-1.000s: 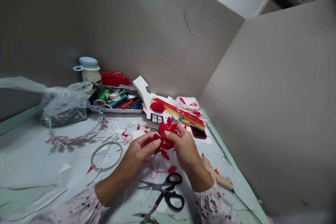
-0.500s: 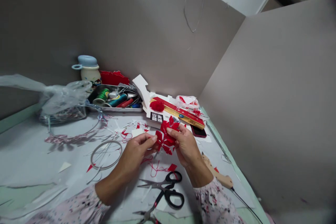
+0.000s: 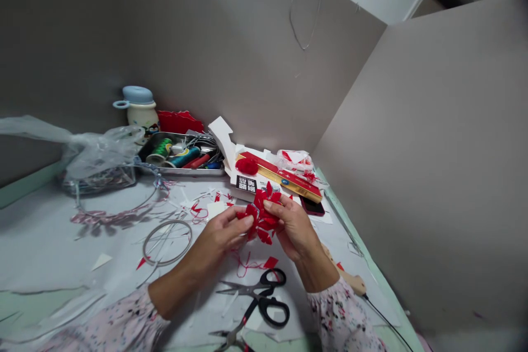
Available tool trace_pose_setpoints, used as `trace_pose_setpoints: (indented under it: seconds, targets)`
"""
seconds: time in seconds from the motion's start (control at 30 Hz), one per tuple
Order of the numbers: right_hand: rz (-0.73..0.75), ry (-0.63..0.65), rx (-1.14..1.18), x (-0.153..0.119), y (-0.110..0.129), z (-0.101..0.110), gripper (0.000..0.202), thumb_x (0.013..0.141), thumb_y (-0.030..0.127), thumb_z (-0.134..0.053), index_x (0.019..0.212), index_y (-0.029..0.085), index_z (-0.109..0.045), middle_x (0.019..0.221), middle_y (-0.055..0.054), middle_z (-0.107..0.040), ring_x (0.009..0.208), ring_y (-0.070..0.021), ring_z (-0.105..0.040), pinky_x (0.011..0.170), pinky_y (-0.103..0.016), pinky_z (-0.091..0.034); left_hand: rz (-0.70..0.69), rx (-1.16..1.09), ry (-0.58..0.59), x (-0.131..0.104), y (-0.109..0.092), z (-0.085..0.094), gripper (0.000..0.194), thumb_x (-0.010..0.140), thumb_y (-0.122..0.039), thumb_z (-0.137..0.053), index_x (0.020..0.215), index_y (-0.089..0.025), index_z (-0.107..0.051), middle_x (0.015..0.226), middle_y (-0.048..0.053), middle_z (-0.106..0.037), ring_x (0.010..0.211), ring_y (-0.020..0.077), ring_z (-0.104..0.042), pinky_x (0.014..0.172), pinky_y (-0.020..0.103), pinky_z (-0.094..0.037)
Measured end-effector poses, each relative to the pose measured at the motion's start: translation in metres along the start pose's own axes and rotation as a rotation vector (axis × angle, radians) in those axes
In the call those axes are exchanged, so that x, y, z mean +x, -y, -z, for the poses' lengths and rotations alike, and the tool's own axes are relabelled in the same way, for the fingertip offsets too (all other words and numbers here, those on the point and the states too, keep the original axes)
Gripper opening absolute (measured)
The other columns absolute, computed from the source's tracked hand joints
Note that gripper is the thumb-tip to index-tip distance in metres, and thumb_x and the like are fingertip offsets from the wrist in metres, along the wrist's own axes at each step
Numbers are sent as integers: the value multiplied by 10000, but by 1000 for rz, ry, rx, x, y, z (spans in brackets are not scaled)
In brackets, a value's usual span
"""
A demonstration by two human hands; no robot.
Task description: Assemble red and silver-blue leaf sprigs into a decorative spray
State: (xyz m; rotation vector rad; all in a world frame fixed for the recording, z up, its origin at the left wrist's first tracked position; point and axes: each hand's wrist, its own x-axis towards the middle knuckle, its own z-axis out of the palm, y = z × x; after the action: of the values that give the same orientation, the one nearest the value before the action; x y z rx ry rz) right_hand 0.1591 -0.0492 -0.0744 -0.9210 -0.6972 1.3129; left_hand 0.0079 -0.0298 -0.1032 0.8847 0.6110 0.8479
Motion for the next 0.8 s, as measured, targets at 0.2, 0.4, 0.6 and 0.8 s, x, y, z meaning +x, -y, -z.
trace_pose_setpoints:
  seconds: [0.2, 0.4, 0.6, 0.8]
  targets:
    - [-15, 21, -5, -2, 2, -2, 326, 607, 214, -834, 861, 147, -641, 797, -38, -738, 650, -149, -669, 681, -274, -528, -7, 152, 7, -3, -1, -6, 372, 629, -246, -852, 953, -164, -688, 963, 102, -760, 827, 231, -705, 786, 354, -529]
    - [-32, 32, -8, -2, 1, -1, 309, 617, 209, -830, 861, 139, -654, 807, -40, -739, 656, -143, -669, 682, -269, -528, -17, 176, 12, -4, -1, -7, 355, 639, -245, -848, 942, -162, -684, 938, 83, -761, 818, 208, -699, 788, 325, -523]
    - [-8, 61, -45, -3, 2, 0, 300, 634, 187, -814, 879, 137, -650, 797, -28, -734, 655, -124, -655, 667, -243, -508, -47, 207, 58, -4, -6, -3, 301, 796, -385, -725, 998, -165, -689, 892, 72, -741, 771, 193, -677, 715, 299, -503]
    - [40, 101, -127, -6, 2, 0, 317, 643, 215, -809, 905, 182, -634, 857, -17, -732, 740, -150, -663, 724, -272, -502, -61, 297, 49, -3, -9, 2, 289, 780, -368, -747, 983, -164, -722, 922, 86, -758, 799, 208, -685, 749, 301, -495]
